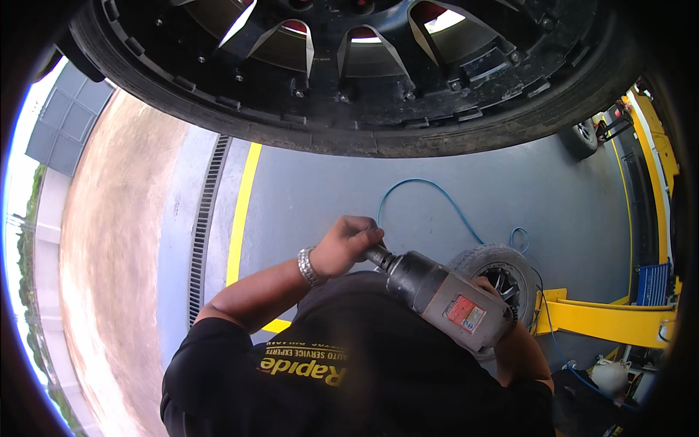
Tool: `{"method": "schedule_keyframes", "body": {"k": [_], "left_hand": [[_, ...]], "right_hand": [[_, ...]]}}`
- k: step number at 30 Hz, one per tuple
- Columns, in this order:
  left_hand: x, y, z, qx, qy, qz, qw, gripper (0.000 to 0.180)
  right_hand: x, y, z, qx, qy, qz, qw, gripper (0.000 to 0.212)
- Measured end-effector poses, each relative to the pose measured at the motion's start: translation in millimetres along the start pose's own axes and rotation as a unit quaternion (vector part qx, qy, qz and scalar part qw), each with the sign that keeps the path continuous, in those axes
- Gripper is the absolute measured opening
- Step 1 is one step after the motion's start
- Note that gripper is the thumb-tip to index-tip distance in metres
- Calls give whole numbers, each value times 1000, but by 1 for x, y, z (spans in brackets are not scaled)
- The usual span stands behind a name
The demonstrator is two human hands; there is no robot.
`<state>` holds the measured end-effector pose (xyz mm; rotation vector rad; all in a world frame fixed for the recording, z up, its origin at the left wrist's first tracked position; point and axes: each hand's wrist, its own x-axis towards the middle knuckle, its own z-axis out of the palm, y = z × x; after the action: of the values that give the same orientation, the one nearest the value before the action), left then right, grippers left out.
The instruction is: The person uses an impact wrench to tighten lug nuts on a car wheel while the vehicle is raised on a lift. The person connects the air hose, positions the tool on each nut, and tightens them in sequence.
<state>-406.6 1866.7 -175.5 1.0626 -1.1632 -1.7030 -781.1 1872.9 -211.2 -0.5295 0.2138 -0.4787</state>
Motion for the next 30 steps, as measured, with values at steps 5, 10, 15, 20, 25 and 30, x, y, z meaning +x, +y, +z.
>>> {"method": "schedule_keyframes", "body": {"k": [5,10,15,20,25,30], "left_hand": [[22,42,9,-314,14,-27,949,33],[56,94,29,-467,-70,64,879,46],[66,152,-4,-468,-229,58,852,46],[63,175,-24,-546,-328,-44,770,46],[69,170,-33,-521,-321,-33,790,43],[78,166,-37,-567,-348,-98,740,43]], "right_hand": [[47,10,51,230,26,54,971,56],[107,14,89,-519,21,-244,819,78],[162,14,159,-282,96,-287,910,107],[199,9,218,-381,104,-340,854,50],[215,11,240,-428,172,-319,828,61],[218,20,247,-465,194,-349,790,77]]}}
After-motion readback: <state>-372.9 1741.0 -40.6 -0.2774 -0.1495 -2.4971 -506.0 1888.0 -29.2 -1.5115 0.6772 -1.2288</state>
